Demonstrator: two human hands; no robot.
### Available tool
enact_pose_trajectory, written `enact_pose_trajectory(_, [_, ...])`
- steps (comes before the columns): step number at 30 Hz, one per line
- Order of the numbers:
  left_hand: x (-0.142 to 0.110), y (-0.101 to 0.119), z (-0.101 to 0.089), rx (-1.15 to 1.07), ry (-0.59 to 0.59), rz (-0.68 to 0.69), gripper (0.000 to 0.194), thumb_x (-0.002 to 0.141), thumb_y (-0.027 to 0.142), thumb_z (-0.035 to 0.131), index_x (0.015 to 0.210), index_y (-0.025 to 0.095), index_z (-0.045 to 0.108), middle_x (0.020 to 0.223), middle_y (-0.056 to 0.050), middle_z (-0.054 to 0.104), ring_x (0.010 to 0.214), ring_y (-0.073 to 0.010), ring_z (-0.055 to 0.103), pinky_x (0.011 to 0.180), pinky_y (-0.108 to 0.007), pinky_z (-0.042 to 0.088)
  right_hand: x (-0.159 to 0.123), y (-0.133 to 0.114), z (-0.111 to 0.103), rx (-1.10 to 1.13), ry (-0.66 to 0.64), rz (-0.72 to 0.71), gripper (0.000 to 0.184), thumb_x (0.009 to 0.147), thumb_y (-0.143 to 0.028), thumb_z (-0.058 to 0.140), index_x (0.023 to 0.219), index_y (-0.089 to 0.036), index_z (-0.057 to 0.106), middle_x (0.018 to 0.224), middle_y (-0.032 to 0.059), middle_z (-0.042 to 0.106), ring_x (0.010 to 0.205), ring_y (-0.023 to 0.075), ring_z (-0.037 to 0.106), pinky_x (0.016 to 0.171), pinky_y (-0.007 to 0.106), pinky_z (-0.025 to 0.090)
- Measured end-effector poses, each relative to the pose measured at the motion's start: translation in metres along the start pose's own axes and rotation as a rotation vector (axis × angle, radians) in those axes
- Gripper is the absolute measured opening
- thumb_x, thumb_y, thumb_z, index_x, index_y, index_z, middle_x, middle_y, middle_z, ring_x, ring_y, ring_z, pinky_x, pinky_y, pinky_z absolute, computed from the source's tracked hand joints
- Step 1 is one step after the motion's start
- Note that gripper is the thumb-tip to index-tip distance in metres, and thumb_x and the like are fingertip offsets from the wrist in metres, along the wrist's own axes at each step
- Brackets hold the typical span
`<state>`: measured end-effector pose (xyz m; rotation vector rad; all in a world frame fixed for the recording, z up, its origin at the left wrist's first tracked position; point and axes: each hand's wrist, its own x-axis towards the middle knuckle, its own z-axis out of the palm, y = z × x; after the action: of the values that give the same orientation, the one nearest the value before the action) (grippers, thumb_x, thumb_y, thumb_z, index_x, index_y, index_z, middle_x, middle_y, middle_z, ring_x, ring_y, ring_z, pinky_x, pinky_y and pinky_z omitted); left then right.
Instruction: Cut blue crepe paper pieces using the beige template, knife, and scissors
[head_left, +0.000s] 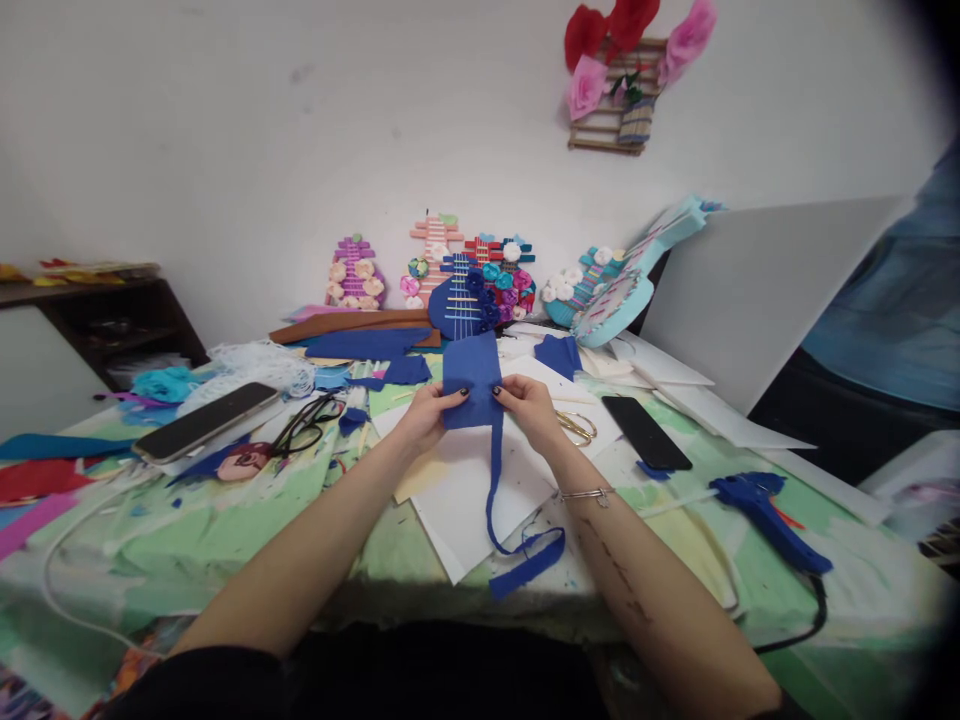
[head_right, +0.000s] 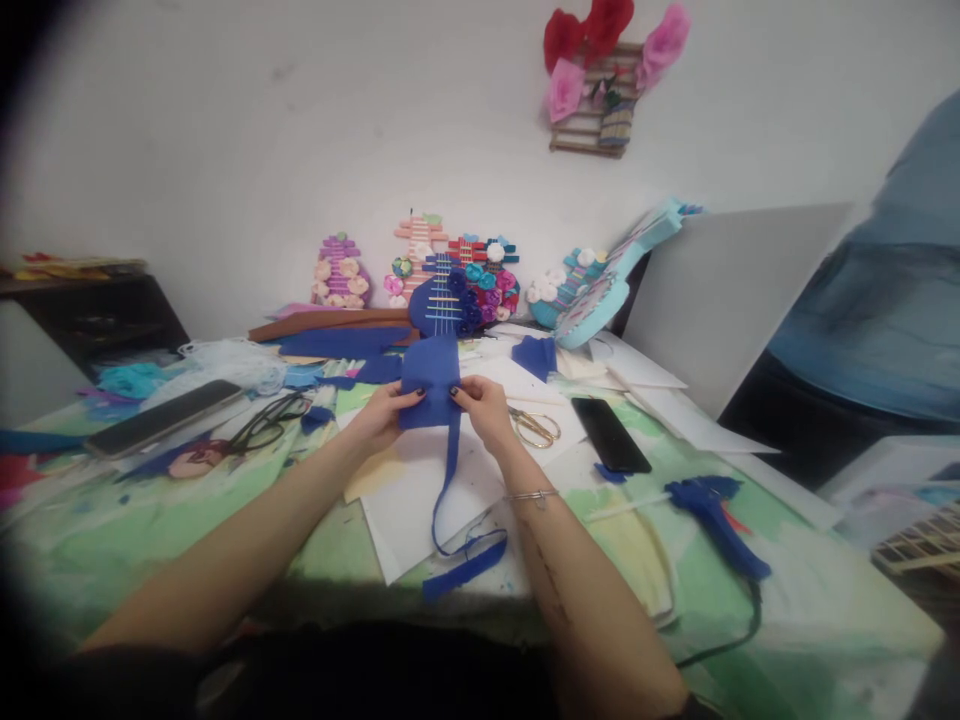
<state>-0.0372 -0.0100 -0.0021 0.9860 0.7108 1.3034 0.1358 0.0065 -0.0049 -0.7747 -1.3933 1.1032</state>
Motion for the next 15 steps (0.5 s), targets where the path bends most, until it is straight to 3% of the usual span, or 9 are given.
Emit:
enact_pose_trajectory(3, [-0.004,-0.003,0.006,0.000,-0.021,-0.002,0.039,0.054,0.026,0.089,0.087,0.011,0.075,0.088,-0.010,0.076,0.074,-0.0199,0.070,0.077,-0.033,0.055,-0.002,0.001,0.002,-0.032,0.015,-0.018,0.031,0.059,-0.041,0.076,0.073,-0.017,0.062,0.064,0.0012,0.067,0.058,0.0140,0.059,0.060,0.027,0.048])
enact_pose_trajectory(9, [-0.007,-0.005,0.010,0.027,0.003,0.019,0.040,0.047,0.017,0.090,0.083,0.009,0.074,0.088,-0.012,0.076,0.077,-0.0223,0.070,0.080,-0.036,0.055,0.002,-0.008,-0.003,-0.181,0.078,-0.085,0.018,0.066,-0.033,0.069,0.071,-0.017,0.062,0.060,0.0019,0.065,0.057,0.0162,0.061,0.059,0.030,0.050])
enact_pose_trajectory(13, [-0.005,-0.003,0.008,0.013,0.039,0.059,0.037,0.048,0.018,0.089,0.081,0.011,0.074,0.084,-0.009,0.076,0.074,-0.0200,0.070,0.080,-0.035,0.056,-0.033,-0.058,0.006,-0.295,0.125,-0.220,0.005,0.075,-0.021,0.062,0.078,-0.018,0.065,0.070,0.0024,0.068,0.069,0.0177,0.065,0.070,0.032,0.050])
enact_pose_trajectory(15, [-0.004,-0.003,0.007,0.005,0.045,0.063,0.036,0.048,0.017,0.089,0.080,0.011,0.074,0.083,-0.009,0.076,0.074,-0.0204,0.070,0.080,-0.036,0.057,-0.076,-0.093,0.017,-0.404,-0.002,-0.431,0.014,0.080,-0.015,0.057,0.087,-0.021,0.068,0.076,0.0016,0.070,0.072,0.0167,0.065,0.072,0.031,0.051])
